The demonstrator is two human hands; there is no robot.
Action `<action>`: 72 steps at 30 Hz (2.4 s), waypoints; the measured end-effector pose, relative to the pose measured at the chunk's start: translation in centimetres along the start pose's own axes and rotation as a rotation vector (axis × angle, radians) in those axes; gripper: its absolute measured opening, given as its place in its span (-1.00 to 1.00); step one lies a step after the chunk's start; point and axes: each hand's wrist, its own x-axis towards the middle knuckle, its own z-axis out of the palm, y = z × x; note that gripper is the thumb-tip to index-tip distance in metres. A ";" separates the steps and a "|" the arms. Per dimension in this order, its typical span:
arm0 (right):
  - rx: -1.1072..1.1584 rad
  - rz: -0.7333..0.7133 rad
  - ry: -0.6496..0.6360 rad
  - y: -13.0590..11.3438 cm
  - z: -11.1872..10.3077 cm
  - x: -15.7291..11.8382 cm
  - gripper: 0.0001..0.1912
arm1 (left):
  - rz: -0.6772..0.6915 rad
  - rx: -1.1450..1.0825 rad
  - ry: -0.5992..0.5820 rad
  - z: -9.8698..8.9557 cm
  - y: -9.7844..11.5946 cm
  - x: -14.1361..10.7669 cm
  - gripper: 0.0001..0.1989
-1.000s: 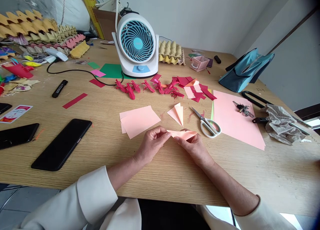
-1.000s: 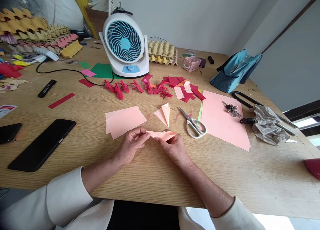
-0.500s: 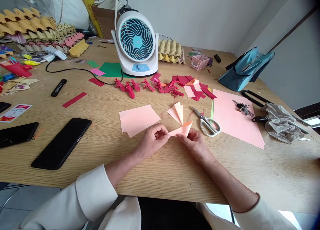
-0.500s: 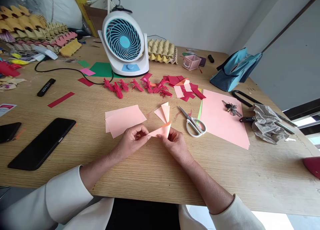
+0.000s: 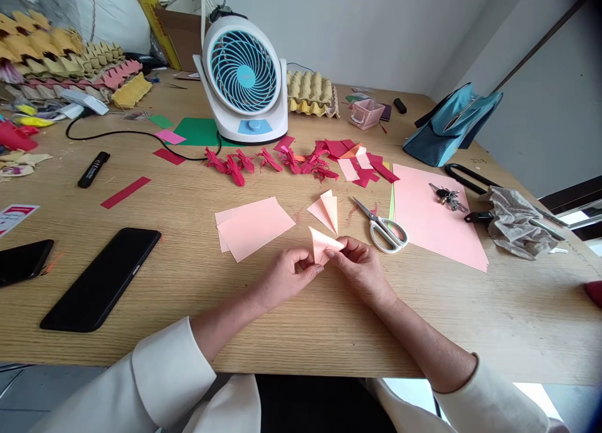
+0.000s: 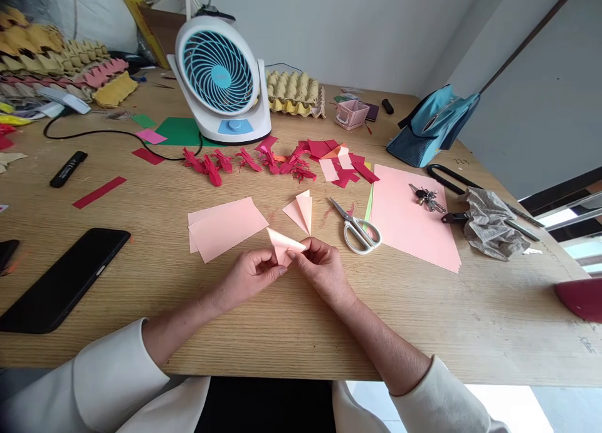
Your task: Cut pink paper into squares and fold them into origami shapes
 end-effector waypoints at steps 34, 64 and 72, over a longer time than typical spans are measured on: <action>-0.567 -0.296 -0.132 -1.5 0.6 -1.1 -0.87 | 0.408 0.549 0.168 -2.0 1.7 0.1 -0.86; 0.301 0.143 -0.086 0.3 0.5 0.0 -0.74 | 0.002 -0.236 0.039 -0.3 0.4 0.5 -0.75; 0.146 0.121 -0.111 -0.1 0.6 -0.2 -0.69 | 0.070 0.115 0.163 -0.9 1.3 0.3 -0.81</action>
